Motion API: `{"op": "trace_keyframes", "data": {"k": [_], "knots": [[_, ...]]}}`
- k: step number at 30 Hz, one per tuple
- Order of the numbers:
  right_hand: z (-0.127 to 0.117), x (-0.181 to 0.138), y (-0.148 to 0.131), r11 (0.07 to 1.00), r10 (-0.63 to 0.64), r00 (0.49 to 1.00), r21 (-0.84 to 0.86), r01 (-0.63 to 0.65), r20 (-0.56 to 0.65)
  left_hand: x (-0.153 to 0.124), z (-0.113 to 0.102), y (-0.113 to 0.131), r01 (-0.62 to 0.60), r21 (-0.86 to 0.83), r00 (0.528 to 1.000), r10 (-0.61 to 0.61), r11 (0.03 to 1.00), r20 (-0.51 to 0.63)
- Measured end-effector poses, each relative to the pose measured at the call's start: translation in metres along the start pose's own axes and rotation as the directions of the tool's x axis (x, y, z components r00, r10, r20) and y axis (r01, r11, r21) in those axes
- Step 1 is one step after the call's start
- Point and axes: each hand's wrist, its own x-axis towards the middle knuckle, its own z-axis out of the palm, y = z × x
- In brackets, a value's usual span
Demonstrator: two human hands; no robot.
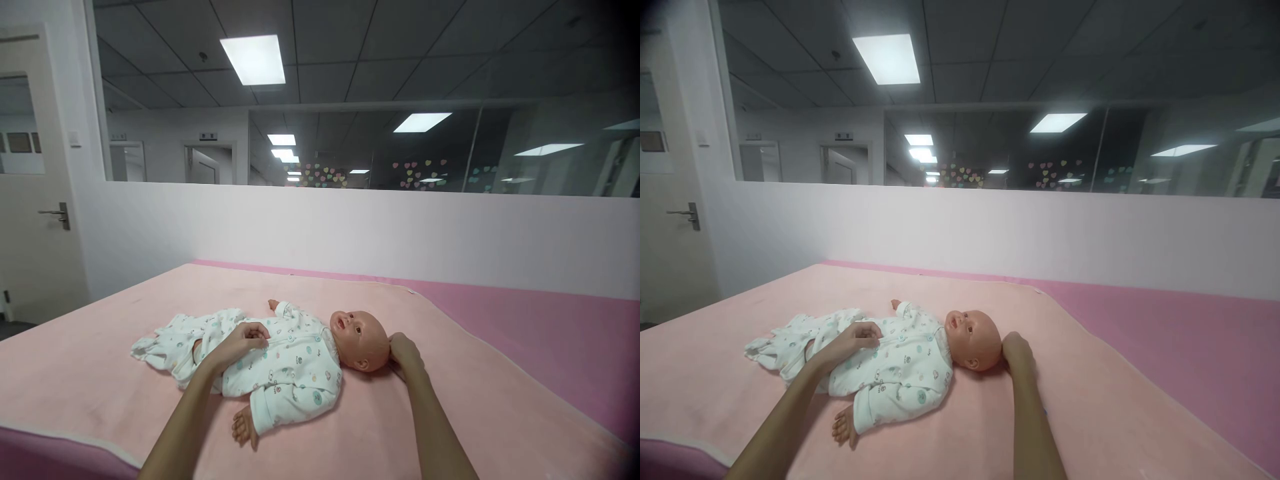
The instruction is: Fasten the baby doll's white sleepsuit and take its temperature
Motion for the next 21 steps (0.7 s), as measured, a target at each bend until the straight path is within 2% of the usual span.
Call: {"op": "trace_keyframes", "data": {"k": [5, 14, 21], "knots": [[-0.005, 0.005, 0.003, 0.993, -0.017, 0.999, 0.112, 0.022, -0.045, -0.001, 0.000, 0.000, 0.001, 0.003, 1.000, -0.001, 1.000, -0.005], [0.010, 0.004, 0.000, 0.960, -0.057, 0.991, 0.266, 0.086, -0.117, 0.000, 0.000, 0.001, 0.004, 0.002, 1.000, -0.004, 1.000, -0.008], [-0.006, 0.035, 0.007, 0.979, 0.110, 0.992, 0.177, -0.099, -0.056, -0.003, 0.001, 0.007, 0.008, 0.005, 1.000, -0.008, 1.000, -0.003]]}}
